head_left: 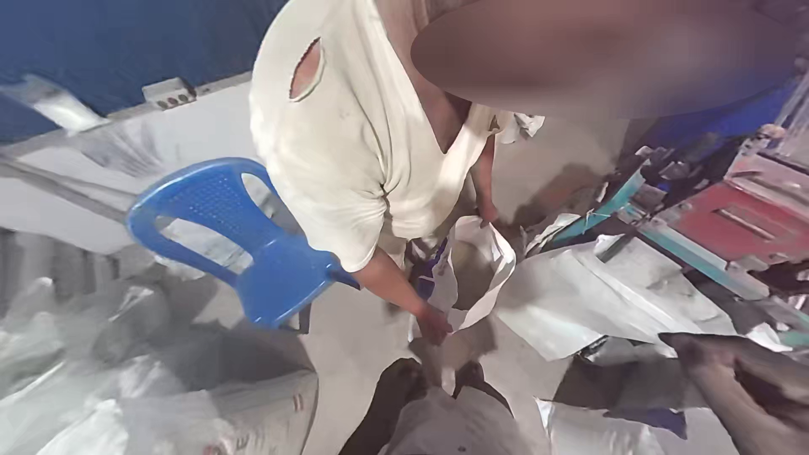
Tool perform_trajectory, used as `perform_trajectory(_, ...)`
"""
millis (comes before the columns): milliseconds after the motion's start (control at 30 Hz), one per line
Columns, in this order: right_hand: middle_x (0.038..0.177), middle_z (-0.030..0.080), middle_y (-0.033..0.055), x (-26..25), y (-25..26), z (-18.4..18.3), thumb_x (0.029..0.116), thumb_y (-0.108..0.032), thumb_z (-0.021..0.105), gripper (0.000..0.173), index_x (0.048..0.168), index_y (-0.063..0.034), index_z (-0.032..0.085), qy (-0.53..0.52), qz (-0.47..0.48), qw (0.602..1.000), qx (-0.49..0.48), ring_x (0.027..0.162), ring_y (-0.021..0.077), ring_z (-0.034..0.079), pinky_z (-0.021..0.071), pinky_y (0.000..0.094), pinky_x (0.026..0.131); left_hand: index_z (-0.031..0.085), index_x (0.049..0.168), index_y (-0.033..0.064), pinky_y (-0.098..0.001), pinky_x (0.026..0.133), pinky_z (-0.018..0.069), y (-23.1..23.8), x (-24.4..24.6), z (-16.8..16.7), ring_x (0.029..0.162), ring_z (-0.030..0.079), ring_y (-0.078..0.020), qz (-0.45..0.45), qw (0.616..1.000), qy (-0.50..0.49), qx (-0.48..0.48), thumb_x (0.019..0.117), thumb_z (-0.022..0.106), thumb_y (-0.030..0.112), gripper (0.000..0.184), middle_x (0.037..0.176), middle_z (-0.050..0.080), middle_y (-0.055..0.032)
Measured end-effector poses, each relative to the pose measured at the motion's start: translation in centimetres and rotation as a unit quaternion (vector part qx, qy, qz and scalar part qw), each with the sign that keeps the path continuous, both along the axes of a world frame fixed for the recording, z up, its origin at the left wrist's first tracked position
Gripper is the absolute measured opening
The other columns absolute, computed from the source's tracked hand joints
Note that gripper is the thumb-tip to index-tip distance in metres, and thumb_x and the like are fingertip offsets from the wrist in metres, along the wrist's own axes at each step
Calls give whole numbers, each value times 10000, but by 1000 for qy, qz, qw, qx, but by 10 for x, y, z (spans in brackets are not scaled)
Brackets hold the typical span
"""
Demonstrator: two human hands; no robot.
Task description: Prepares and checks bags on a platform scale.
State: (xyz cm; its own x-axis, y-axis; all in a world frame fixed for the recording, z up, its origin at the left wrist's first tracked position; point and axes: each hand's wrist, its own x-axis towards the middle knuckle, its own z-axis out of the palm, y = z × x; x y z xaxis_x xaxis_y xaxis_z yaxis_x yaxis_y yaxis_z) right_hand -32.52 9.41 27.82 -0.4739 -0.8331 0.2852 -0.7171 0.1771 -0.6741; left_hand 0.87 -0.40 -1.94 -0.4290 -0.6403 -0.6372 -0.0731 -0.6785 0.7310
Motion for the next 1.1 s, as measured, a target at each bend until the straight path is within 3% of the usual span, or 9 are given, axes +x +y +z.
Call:
perform_trajectory(133,747,663,-57,9,5,-15,944,-112,605,179,848,12,692,-18,-26,998,-50,645,-104,538,465,118,589,593,1205,-55,-399,813,633,-15,-10,9,877,746,-244,-28,1000,7,-7,1049,522,70,212,1038,735,-163)
perform_trajectory(267,698,631,-97,14,7,-10,947,-160,598,196,847,-30,705,4,-79,993,-92,590,-118,505,437,97,525,592,1250,-38,-426,868,588,-24,-33,54,885,708,-240,-81,992,-97,20,1092,469,135,264,1050,704,-154)
perform_trajectory(400,737,647,-127,4,8,-5,1011,-272,602,222,960,-98,730,34,-132,979,-149,583,-82,539,462,123,508,672,1146,-19,-387,721,631,-21,-14,-1,749,722,-194,-154,983,-29,-94,1066,530,250,315,908,739,-114)
perform_trajectory(567,1009,727,43,-25,8,30,997,-291,653,378,1243,-3,653,103,-171,966,-164,816,37,683,597,230,729,702,1113,21,-388,683,592,-19,-32,-2,717,680,-167,-172,978,-53,-103,1055,543,275,306,858,725,-74)
perform_trajectory(667,1207,698,131,-54,10,53,970,-445,644,582,1409,-70,569,165,-222,957,-88,1037,164,688,578,360,856,694,1115,16,-375,673,590,-10,-40,3,697,672,-155,-170,980,-45,-98,1066,517,263,307,843,718,-70)
perform_trajectory(800,1456,502,273,-88,2,76,938,-458,678,683,1460,-52,507,231,-250,939,-48,1291,394,537,473,573,992,697,1138,3,-449,783,587,-6,-51,17,780,690,-199,-187,973,-91,-102,1067,524,296,348,892,721,-110)
perform_trajectory(900,1503,444,310,-88,-13,65,907,-525,693,793,1480,-16,486,281,-194,939,-39,1360,425,481,436,571,1077,689,1154,13,-405,733,620,2,-47,-1,746,711,-183,-150,984,-46,-78,1069,513,288,336,880,733,-90)
perform_trajectory(1000,1471,484,322,-62,-45,33,888,-496,724,770,1408,45,548,309,-59,947,-63,1349,431,493,424,569,1099,661,1221,9,-418,825,627,0,-54,6,857,737,-221,-108,994,20,-10,1073,519,243,310,1016,739,-122)
perform_trajectory(1100,1536,459,249,-12,-81,-1,877,-596,708,777,1430,-66,574,289,65,953,-57,1471,427,359,313,633,1173,646,1227,16,-387,816,629,-16,-60,37,876,738,-220,-44,992,121,-8,1069,523,177,257,1036,736,-122)
